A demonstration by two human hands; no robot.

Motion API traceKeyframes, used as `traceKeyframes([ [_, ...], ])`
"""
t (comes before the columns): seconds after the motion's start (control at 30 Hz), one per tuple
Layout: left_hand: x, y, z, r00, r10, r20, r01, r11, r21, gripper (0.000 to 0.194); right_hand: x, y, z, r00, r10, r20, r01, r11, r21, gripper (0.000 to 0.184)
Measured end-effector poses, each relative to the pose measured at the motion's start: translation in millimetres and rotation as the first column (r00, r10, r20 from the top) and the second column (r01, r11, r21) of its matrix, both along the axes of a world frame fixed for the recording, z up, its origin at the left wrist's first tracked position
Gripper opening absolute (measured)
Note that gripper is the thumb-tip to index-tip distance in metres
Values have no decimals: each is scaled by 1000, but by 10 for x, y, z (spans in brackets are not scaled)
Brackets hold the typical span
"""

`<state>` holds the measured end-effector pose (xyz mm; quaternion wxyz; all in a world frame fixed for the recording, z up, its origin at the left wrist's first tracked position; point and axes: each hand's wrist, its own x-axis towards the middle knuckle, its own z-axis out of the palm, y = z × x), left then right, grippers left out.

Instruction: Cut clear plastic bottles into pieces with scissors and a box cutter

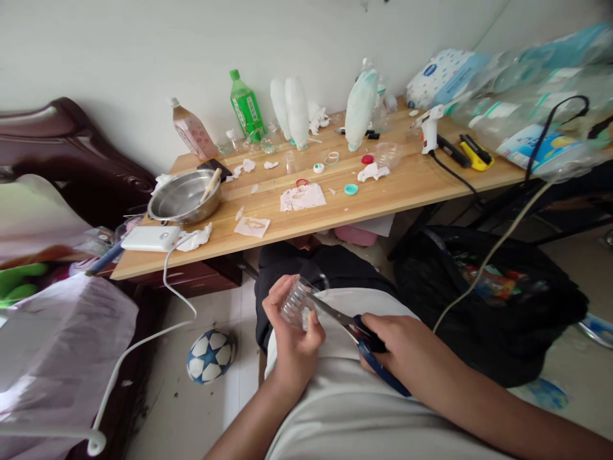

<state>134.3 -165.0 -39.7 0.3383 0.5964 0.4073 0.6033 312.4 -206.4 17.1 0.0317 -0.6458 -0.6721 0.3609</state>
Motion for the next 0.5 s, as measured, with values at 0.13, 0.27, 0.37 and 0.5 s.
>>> traceKeyframes([
  [0.13, 0, -7, -7, 1000, 9, -19, -9, 1000, 9, 48, -4, -10, -4, 1000, -1, 18, 1, 1000, 12, 3],
  [0.27, -13, 15, -5, 998, 15, -56, -13, 999, 36, 49, 5, -11, -7, 998, -12, 58, 11, 1000, 20, 5],
  [0.37, -39, 28, 12, 994, 51, -96, -42, 995, 93, 49, 25, -5, 7, 992, -5, 124, 0, 999, 46, 1],
  [0.5, -66, -12, 53, 994, 47, -96, -42, 997, 57, 44, 51, 5, 45, 993, 20, 114, -25, 999, 48, 6],
])
